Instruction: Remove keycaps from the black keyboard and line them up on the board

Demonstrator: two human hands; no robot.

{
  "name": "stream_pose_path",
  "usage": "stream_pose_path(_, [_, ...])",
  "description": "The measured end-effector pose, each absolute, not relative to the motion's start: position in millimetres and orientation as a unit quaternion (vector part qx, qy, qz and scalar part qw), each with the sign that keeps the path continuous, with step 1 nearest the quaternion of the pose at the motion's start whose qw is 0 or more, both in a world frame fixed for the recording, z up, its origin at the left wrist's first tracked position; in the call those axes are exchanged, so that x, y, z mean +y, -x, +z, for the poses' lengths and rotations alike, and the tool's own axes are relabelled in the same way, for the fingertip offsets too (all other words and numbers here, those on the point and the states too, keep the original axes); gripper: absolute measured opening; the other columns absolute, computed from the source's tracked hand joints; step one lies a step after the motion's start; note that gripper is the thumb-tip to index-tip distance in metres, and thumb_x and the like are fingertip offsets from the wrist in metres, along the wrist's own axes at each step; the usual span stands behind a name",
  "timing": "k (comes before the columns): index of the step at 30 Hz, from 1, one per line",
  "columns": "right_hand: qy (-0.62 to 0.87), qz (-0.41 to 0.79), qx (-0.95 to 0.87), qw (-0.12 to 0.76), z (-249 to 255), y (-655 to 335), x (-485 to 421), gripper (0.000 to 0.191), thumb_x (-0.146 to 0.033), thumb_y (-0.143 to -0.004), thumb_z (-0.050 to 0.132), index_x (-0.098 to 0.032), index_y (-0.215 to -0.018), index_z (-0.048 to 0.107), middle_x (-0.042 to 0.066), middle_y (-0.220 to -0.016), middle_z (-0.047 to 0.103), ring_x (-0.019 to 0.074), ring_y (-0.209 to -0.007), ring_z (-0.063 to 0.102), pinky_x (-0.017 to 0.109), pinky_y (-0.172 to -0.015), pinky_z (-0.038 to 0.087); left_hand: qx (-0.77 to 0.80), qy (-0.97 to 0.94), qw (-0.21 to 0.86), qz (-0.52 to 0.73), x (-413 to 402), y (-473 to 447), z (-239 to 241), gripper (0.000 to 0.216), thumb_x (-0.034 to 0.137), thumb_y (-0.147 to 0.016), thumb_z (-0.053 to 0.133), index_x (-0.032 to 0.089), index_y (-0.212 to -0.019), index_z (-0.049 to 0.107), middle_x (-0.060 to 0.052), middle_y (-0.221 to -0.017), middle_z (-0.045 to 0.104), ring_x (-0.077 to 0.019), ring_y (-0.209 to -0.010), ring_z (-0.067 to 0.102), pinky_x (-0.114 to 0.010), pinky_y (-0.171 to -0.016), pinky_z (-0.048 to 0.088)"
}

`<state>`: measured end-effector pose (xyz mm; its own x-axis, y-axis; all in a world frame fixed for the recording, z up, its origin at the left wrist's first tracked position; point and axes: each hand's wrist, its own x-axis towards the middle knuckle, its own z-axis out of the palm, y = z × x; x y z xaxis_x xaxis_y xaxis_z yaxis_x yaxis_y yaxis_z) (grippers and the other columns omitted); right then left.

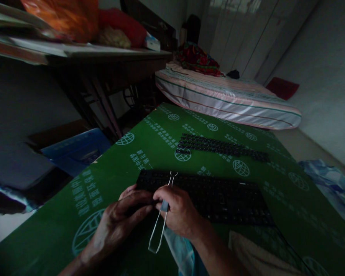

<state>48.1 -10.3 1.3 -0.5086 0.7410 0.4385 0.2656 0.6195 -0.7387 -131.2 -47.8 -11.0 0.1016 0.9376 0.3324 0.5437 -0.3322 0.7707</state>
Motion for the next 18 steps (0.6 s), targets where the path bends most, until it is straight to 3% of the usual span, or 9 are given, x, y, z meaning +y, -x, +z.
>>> stream_pose_path(4, [0.366, 0.254, -0.804, 0.394, 0.5, -69.1, 15.3, 0.015, -0.010, -0.073, 0.058, -0.020, -0.085, 0.058, 0.001, -0.080, 0.063, 0.0125, -0.070, 0.060, 0.023, -0.067, 0.049, 0.538, -0.708, 0.202, 0.409, -48.1, 131.5, -11.3, 0.012, 0.031, -0.078, 0.062, 0.024, -0.086, 0.067, -0.002, -0.094, 0.071, -0.0239, -0.099, 0.062, -0.051, -0.102, 0.034])
stream_pose_path(10, [0.446, 0.177, -0.786, 0.389, -8.3, -110.1, 86.7, 0.010, -0.017, -0.070, 0.060, -0.020, -0.080, 0.058, 0.001, -0.074, 0.063, 0.0146, -0.067, 0.060, 0.024, -0.064, 0.047, 0.524, -0.741, 0.167, 0.384, -45.9, 131.7, -12.3, 0.011, 0.027, -0.078, 0.062, 0.022, -0.088, 0.064, -0.002, -0.089, 0.070, -0.0211, -0.085, 0.066, -0.053, -0.101, 0.034])
stream_pose_path(18, [0.468, 0.148, -0.804, 0.334, -29.5, -125.3, 134.4, 0.011, -0.018, -0.068, 0.058, -0.020, -0.078, 0.059, 0.000, -0.073, 0.063, 0.0148, -0.065, 0.059, 0.024, -0.063, 0.044, 0.521, -0.760, 0.146, 0.361, -45.4, 133.4, -14.4, 0.013, 0.026, -0.079, 0.062, 0.023, -0.092, 0.061, -0.001, -0.088, 0.069, -0.0209, -0.087, 0.065, -0.050, -0.099, 0.037])
